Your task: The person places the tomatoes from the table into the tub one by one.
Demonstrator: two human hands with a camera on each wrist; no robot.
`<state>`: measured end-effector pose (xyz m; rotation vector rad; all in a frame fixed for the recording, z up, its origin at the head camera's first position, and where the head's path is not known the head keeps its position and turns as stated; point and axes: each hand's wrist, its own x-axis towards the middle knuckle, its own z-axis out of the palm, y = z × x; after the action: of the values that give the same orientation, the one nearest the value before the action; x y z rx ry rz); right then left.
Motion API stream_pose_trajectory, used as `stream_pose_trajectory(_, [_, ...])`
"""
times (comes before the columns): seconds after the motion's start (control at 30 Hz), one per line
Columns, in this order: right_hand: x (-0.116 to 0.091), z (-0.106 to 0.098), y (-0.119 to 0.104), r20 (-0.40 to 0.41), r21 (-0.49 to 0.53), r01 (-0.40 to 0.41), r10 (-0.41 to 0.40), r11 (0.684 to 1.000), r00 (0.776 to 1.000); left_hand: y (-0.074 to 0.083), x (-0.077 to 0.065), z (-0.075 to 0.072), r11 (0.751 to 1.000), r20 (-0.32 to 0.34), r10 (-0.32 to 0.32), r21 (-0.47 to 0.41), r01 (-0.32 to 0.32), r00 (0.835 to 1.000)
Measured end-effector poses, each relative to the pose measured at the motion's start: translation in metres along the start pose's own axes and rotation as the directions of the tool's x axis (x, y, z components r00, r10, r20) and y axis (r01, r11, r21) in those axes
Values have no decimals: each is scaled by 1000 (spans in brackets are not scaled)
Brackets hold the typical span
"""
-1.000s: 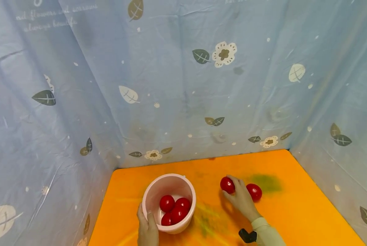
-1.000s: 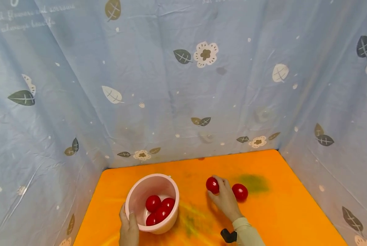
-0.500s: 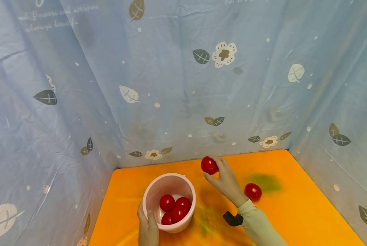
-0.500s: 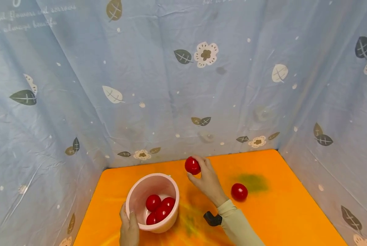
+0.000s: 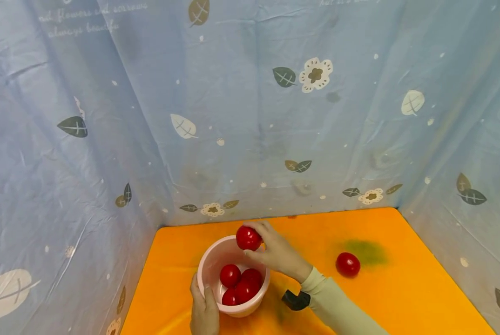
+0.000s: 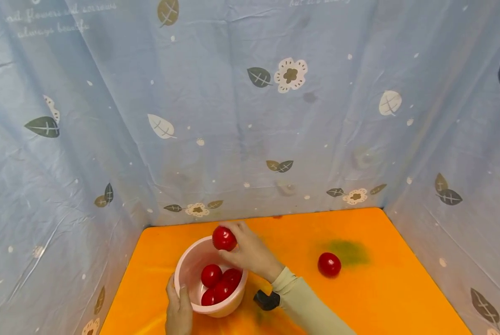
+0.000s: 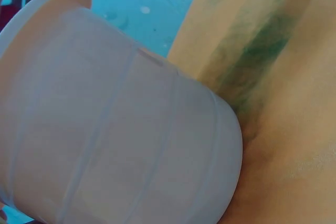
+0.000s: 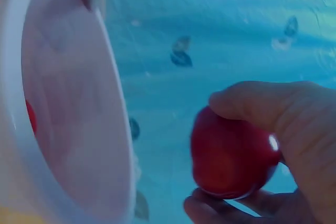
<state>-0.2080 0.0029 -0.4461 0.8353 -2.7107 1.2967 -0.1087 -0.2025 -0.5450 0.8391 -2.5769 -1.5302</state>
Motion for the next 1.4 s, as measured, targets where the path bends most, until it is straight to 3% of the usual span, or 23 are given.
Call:
stream_pose_trajectory(0.23, [11, 30, -8, 244, -120, 30, 1, 992, 970, -1, 1, 3, 996, -110, 83, 53, -78, 990])
stream_pose_trajectory(0.4, [16, 51, 1, 337, -267, 77, 18, 961, 941, -1, 1, 3, 998, -69, 43, 48, -40, 997])
stream_pose_trajectory(0.6, [15, 65, 9, 425, -380, 147, 31, 913, 905, -1, 0, 3, 997, -92, 51, 54, -47, 994])
stream_pose_trajectory(0.87, [21, 74, 11, 429, -487, 171, 64, 857, 901, -1, -1, 4, 994, -138, 97, 60, -89, 986])
stream_pose_trajectory(1.03, [19, 77, 12, 446, -585, 201, 105, 786, 889, -1, -2, 7, 993, -144, 106, 59, -99, 984])
stream_pose_trajectory(1.17, [17, 78, 11, 458, -625, 253, 84, 738, 885, 0, -2, 7, 994, -157, 107, 56, -99, 982])
stream_pose_trajectory(1.33, [14, 79, 12, 442, -632, 262, 62, 729, 895, -1, -1, 6, 994, -151, 97, 59, -89, 984])
stream_pose_trajectory(1.4, [13, 79, 12, 446, -616, 260, 57, 743, 893, 0, -1, 4, 997, -107, 66, 45, -61, 992])
